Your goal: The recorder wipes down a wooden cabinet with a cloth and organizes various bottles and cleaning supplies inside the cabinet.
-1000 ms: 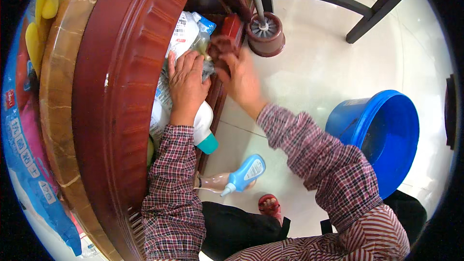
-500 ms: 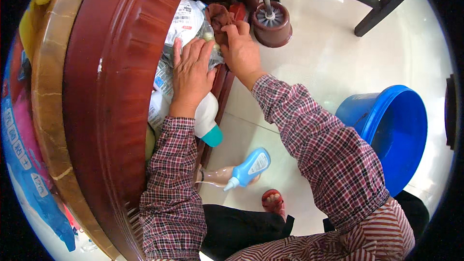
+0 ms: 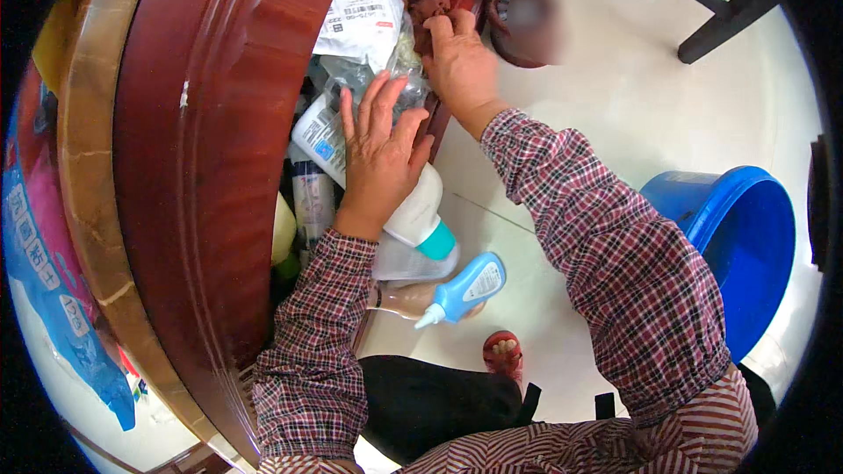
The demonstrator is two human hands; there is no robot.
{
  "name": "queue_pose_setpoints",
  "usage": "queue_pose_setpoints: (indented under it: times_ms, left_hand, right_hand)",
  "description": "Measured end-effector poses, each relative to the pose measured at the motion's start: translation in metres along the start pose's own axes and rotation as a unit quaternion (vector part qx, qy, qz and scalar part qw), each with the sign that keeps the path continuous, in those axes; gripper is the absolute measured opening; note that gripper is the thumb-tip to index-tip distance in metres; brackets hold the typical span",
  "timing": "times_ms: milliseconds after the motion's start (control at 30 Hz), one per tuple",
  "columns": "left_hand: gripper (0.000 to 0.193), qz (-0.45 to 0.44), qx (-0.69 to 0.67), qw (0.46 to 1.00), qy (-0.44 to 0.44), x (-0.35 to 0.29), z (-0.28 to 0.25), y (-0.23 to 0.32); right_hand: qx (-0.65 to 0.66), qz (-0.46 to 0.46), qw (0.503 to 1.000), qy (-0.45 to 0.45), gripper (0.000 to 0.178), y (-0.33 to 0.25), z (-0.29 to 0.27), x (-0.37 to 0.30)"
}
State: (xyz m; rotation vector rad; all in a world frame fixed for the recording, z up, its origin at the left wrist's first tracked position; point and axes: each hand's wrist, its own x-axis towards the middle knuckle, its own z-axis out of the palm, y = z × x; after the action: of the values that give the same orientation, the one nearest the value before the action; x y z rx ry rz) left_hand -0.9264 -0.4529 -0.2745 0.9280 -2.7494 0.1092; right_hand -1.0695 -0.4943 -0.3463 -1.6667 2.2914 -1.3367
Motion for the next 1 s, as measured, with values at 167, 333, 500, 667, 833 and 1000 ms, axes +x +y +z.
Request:
queue_pose_setpoints:
  times_ms: [167,333,500,667,833,1000]
  left_hand:
    - [0.058,-0.004,0.014,1.0,-0.019,-0.006,-0.012,-0.007]
    - [0.085,-0.074,0.099,0.992,0.001,-0.014,-0.024,-0.021]
    - [0.089,-0.235,0.128,0.963,-0.008,-0.031,-0.033,-0.021]
    - [0.091,-0.189,0.123,0.974,-0.03,-0.031,-0.034,-0.023]
    - [0.091,-0.116,0.072,0.991,-0.012,-0.024,-0.032,-0.03]
    - [0.09,-0.068,0.003,0.997,0.025,-0.002,-0.022,-0.049]
  right_hand:
    - [0.039,0.034,0.998,-0.043,0.045,0.001,-0.004,-0.003]
    - [0.041,-0.003,0.998,-0.038,0.031,0.001,-0.006,0.0]
    - [0.028,-0.008,0.999,-0.026,0.024,0.002,-0.002,0.001]
    - [0.007,0.024,0.998,-0.05,0.02,-0.003,-0.003,-0.001]
    - [0.083,0.033,0.996,-0.022,0.032,-0.009,-0.007,-0.016]
    - [0.106,0.05,0.991,-0.057,0.045,-0.016,-0.019,-0.029]
